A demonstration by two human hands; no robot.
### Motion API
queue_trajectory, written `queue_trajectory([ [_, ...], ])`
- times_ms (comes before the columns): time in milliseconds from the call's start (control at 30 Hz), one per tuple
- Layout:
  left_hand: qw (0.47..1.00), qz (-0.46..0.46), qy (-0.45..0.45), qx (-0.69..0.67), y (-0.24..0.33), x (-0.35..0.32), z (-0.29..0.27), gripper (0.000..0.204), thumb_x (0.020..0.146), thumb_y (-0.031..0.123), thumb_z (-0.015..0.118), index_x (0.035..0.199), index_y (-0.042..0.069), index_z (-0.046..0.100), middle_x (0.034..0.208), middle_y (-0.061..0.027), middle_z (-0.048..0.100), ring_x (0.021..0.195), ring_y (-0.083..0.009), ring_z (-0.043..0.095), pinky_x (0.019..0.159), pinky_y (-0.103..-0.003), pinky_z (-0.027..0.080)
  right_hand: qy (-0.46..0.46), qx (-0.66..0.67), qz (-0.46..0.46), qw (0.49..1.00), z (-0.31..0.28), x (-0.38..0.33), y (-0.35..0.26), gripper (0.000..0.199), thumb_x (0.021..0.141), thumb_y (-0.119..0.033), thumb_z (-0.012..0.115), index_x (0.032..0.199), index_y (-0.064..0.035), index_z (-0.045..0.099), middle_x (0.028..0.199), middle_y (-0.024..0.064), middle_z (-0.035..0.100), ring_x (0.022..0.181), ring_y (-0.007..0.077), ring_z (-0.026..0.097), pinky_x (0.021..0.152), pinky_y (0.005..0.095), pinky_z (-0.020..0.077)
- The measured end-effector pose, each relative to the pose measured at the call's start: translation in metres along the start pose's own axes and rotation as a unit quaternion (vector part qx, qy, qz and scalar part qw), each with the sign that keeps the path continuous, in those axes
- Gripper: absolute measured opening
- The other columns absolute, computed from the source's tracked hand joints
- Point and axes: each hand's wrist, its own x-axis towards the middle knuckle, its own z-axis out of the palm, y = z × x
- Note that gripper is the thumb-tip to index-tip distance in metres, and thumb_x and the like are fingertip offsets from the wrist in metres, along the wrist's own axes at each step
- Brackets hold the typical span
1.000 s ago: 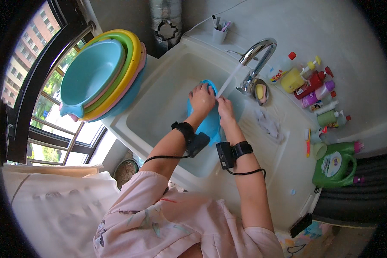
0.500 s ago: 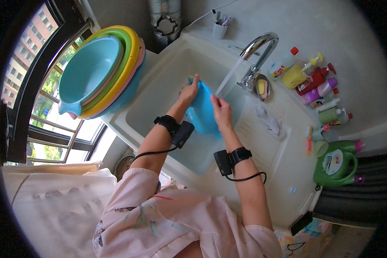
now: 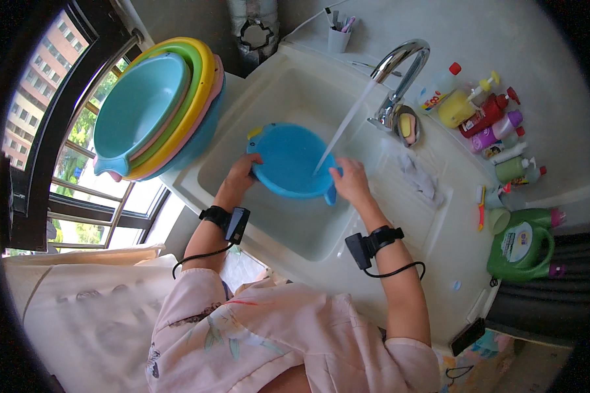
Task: Washing a small blanket, baby bath bowl, and wipes in a sink, then putting items in a washing machine.
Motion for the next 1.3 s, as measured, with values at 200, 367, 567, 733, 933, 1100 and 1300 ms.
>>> queue_trajectory([
  [200,0.986,0.12,-0.063,-0.097,0.015,-0.02,0.004,0.045,0.063,-0.005,0.045,0.108,-0.001,0.04,0.092,-0.0123,0.049,0.079,-0.024,0.052,0.068,-0.033,0.048,-0.194,0.349,0.346,0.849,-0.002,0.004,0.004,0.042,0.075,-0.028,0.058,0.102,0.0033,0.048,0.091,0.0162,0.057,0.075,0.0275,0.057,0.067,0.0344,0.0462],
  [367,0.957,0.123,-0.169,-0.203,-0.01,0.029,-0.013,0.044,0.075,0.006,0.048,0.116,-0.003,0.034,0.111,-0.0177,0.046,0.095,-0.0303,0.049,0.078,-0.043,0.045,-0.096,0.434,0.304,0.843,-0.027,0.026,-0.013,0.045,0.072,-0.031,0.06,0.1,0.0023,0.049,0.087,0.0165,0.058,0.076,0.0272,0.058,0.069,0.0348,0.0455],
  [567,1.0,0.004,-0.003,-0.015,-0.049,0.03,0.032,0.043,0.088,0.03,0.039,0.119,0.002,0.034,0.115,-0.014,0.045,0.096,-0.0275,0.05,0.081,-0.043,0.042,-0.017,-0.008,0.147,0.989,-0.072,0.062,-0.036,0.041,0.069,-0.032,0.061,0.09,0.0018,0.053,0.086,0.0201,0.057,0.08,0.0344,0.055,0.07,0.0391,0.0435],
  [733,0.977,-0.192,0.0,-0.094,-0.074,0.045,0.051,0.035,0.088,0.027,0.039,0.115,0.005,0.038,0.11,-0.0124,0.046,0.097,-0.0278,0.049,0.077,-0.046,0.043,0.039,0.082,0.15,0.984,-0.051,0.093,-0.028,0.038,0.07,-0.035,0.059,0.087,-0.0008,0.056,0.087,0.0193,0.058,0.081,0.0347,0.055,0.073,0.0385,0.0433],
  [933,0.997,-0.058,0.019,-0.051,-0.077,0.041,0.06,0.036,0.085,0.013,0.038,0.116,-0.004,0.033,0.113,-0.0171,0.042,0.099,-0.0301,0.047,0.08,-0.044,0.042,0.031,0.204,0.228,0.952,-0.048,0.101,-0.032,0.039,0.069,-0.037,0.063,0.088,-0.0031,0.058,0.081,0.0103,0.061,0.075,0.0208,0.058,0.068,0.0301,0.0448],
  [1100,0.983,0.018,-0.011,-0.182,-0.061,0.051,0.058,0.035,0.085,0.009,0.035,0.117,-0.003,0.032,0.114,-0.018,0.041,0.098,-0.0313,0.047,0.079,-0.048,0.041,-0.013,0.42,0.152,0.895,-0.049,0.096,-0.029,0.033,0.069,-0.022,0.066,0.093,-0.0023,0.053,0.08,0.0042,0.058,0.07,0.012,0.054,0.062,0.0249,0.0434],
  [1300,0.969,-0.071,-0.044,-0.233,-0.052,0.042,0.108,0.029,0.086,0.006,0.032,0.113,-0.002,0.036,0.111,-0.0203,0.042,0.096,-0.0312,0.048,0.082,-0.043,0.044,0.03,0.264,0.126,0.956,-0.041,0.091,-0.024,0.026,0.073,-0.019,0.063,0.089,-0.0013,0.053,0.076,0.0047,0.057,0.067,0.0122,0.052,0.061,0.0265,0.043],
])
